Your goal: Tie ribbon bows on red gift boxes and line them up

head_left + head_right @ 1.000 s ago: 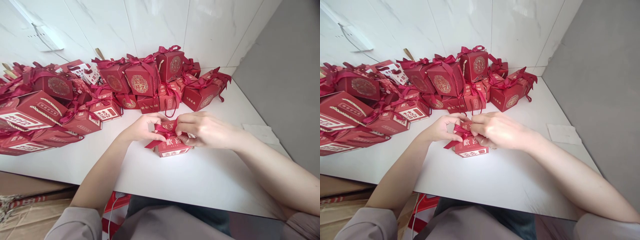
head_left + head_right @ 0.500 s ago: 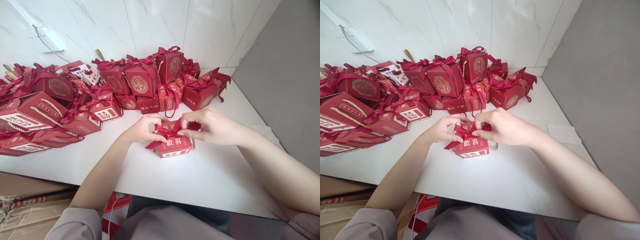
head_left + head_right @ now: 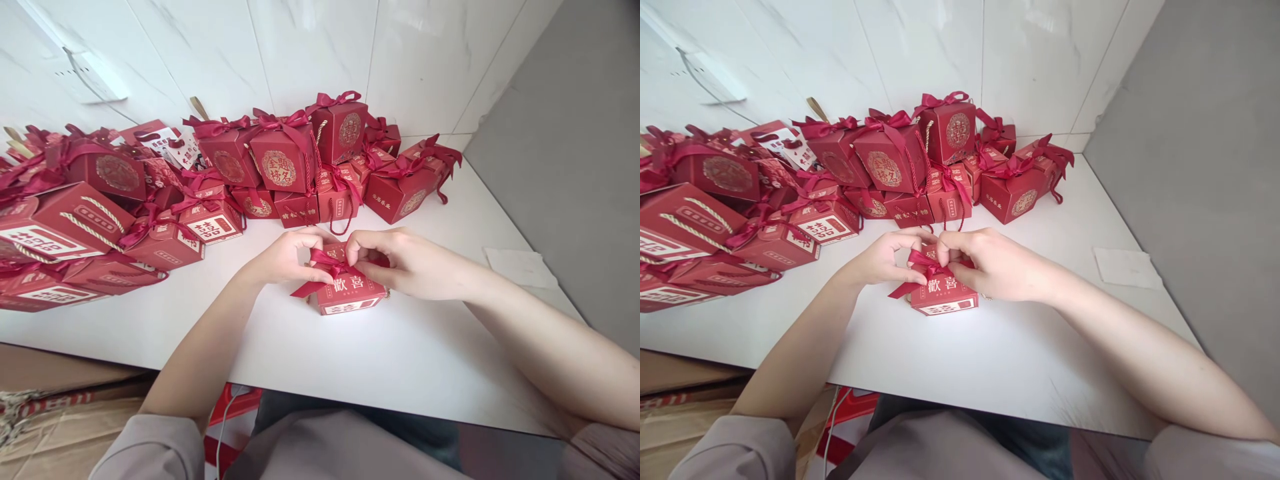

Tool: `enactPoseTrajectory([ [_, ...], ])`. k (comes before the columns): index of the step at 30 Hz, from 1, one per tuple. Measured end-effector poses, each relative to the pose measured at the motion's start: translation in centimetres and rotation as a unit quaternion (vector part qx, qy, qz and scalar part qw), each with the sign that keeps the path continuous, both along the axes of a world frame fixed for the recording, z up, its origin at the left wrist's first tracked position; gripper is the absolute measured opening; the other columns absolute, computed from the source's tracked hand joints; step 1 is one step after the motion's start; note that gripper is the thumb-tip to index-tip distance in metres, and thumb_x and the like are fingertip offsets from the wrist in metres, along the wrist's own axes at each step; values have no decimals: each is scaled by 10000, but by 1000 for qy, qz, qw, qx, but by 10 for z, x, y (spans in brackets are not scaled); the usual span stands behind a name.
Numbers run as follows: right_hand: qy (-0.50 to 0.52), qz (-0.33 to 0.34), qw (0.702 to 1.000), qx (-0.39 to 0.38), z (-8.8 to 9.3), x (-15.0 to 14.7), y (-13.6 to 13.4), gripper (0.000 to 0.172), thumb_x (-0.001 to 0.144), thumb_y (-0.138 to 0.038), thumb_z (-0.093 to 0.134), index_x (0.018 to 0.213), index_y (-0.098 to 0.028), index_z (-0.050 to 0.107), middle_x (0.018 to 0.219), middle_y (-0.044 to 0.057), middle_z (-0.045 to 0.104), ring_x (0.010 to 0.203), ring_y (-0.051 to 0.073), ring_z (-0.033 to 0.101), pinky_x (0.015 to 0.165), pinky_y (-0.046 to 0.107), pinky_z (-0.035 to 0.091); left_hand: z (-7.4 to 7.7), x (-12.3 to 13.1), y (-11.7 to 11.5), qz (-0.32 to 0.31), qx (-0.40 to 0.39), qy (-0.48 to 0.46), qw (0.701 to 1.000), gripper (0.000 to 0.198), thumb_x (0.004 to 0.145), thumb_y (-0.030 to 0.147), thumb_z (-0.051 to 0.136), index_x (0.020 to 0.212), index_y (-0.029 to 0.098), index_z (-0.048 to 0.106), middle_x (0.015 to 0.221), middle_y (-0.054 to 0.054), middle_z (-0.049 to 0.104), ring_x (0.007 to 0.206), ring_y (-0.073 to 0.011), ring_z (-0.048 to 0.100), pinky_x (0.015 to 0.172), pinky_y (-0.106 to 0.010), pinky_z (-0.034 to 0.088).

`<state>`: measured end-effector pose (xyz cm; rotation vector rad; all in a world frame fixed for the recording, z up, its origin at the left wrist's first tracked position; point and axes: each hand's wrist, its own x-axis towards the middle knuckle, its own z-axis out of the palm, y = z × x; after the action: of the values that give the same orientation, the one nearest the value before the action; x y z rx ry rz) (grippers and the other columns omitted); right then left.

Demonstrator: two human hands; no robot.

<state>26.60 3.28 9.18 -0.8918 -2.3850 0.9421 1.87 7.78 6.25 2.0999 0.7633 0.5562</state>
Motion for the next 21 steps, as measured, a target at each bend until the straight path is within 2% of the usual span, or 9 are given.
enactPoseTrajectory([
  [10, 10, -10, 1000, -26, -1, -2, -1, 160, 797, -56, 520, 815, -214, 499, 625, -75, 481, 520, 81, 418, 522, 204, 342, -1, 1, -1, 2, -8, -22, 1000, 405, 652, 385, 858, 630, 156, 524, 1141, -111, 670, 1066, -250, 646, 955, -399, 490],
  [15, -16, 28, 999, -29, 6, -1, -6, 149, 810, -71, 510, 840, -217, 523, 653, -64, 507, 517, 86, 404, 502, 210, 321, 3, 2, -4, 15, 0, 4, 1000, 384, 651, 407, 852, 656, 160, 558, 1151, -111, 675, 1063, -259, 645, 965, -416, 484],
  [21, -26, 58, 993, -95, 15, 12, -3, 113, 864, -132, 521, 885, -234, 566, 671, -50, 536, 528, 96, 440, 484, 211, 327, 3, 1, -4, 11, -10, 5, 1000, 381, 647, 420, 850, 673, 159, 573, 1162, -111, 676, 1070, -262, 642, 976, -429, 480],
])
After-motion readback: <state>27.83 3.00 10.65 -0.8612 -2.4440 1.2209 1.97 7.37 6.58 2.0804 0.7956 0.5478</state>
